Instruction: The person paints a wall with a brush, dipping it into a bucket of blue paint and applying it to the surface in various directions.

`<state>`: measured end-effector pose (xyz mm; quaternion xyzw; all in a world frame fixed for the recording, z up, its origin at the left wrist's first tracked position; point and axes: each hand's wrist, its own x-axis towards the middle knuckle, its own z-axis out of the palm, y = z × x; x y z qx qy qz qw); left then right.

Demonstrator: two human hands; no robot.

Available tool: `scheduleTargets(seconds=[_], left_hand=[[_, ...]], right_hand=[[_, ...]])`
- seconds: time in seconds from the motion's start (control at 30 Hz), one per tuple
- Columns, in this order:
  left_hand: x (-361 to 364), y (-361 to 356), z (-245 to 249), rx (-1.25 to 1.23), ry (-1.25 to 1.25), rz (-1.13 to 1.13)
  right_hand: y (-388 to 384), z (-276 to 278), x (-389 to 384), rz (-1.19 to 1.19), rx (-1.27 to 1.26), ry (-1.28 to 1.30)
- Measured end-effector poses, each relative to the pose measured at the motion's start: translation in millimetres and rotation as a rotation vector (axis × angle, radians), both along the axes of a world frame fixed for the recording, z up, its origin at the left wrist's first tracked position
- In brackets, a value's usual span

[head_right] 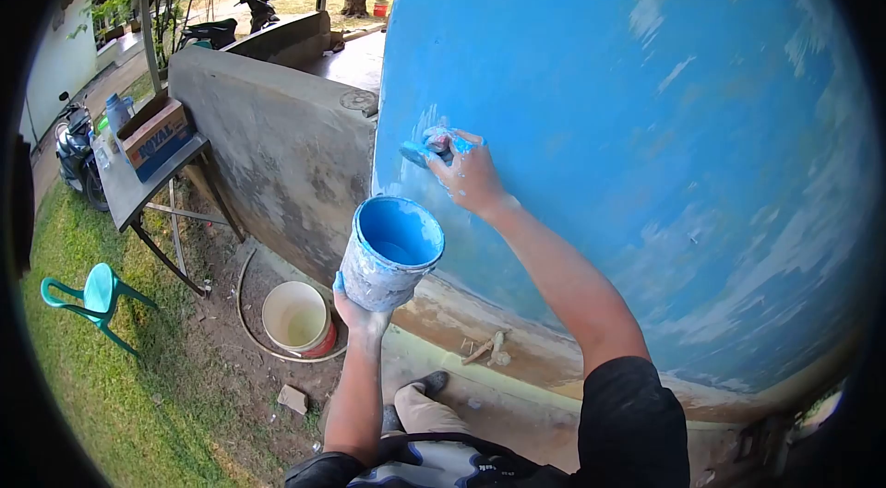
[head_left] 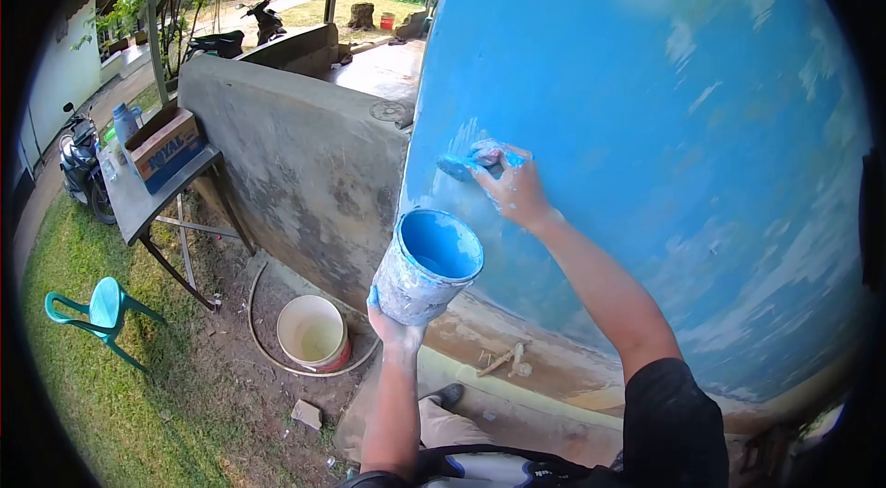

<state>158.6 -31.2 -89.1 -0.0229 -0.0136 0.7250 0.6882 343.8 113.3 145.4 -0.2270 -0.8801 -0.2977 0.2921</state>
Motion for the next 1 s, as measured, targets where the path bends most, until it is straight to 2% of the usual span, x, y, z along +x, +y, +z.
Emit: scheduleTargets(seconds=[0.1, 0.2, 0.3, 0.4, 0.47, 0.5, 0.57, 0.63, 0.7, 0.83, 0.9, 0.97, 1.0], left_hand=[[-5.5, -14.6, 0.1, -0.022, -0.047, -0.012], [-15.6, -25.3, -8.3, -0.06, -0.06, 0.064], [-26.5, -35.4, -15.6, -0.059, -0.018, 0.076], [-30.3, -40.7, -18.0, -0.079, -0.055, 0.11], [-30.9, -44.3, -22.7, -0.096, -0.082, 0.129], [-31.2, -46.6, -25.0, -0.088, -0.079, 0.132], [-33.4, -49.9, -28.8, -0.074, -0.073, 0.133], [-33.0, -56.0, -24.9, -0.08, -0.031, 0.134], [-31.3, -59.8, -26.1, -0.079, -0.025, 0.119], [-28.4, -60.0, -32.1, -0.085, -0.021, 0.075], [-22.9, -60.3, -30.6, -0.097, -0.018, 0.057], [-18.0, -57.3, -22.1, -0.098, 0.027, 0.055], [-16.0, -56.1, -16.3, -0.051, 0.025, 0.034]], right_hand=[[19.6, 5.7, -3.3, 0.044, -0.072, 0.112], [-14.2, 48.8, -13.3, -0.03, -0.028, 0.186], [-21.3, 55.7, -17.2, -0.035, -0.039, 0.195], [-16.5, 19.2, -23.4, -0.065, -0.11, 0.058], [10.0, -38.0, -19.0, -0.109, -0.106, 0.039], [10.3, -43.4, -24.0, -0.159, -0.097, 0.025], [20.5, -32.7, -14.0, -0.149, -0.107, 0.077], [7.2, 4.7, -19.3, -0.136, -0.118, 0.12], [-22.0, 44.1, -29.2, -0.063, -0.153, 0.327], [-18.2, 29.4, -36.2, -0.001, -0.086, 0.259], [2.8, 6.4, -34.5, -0.132, -0.375, 0.183], [2.8, 29.5, -31.4, -0.184, -0.316, 0.154], [-3.9, 51.4, -33.5, -0.16, -0.22, 0.231]])
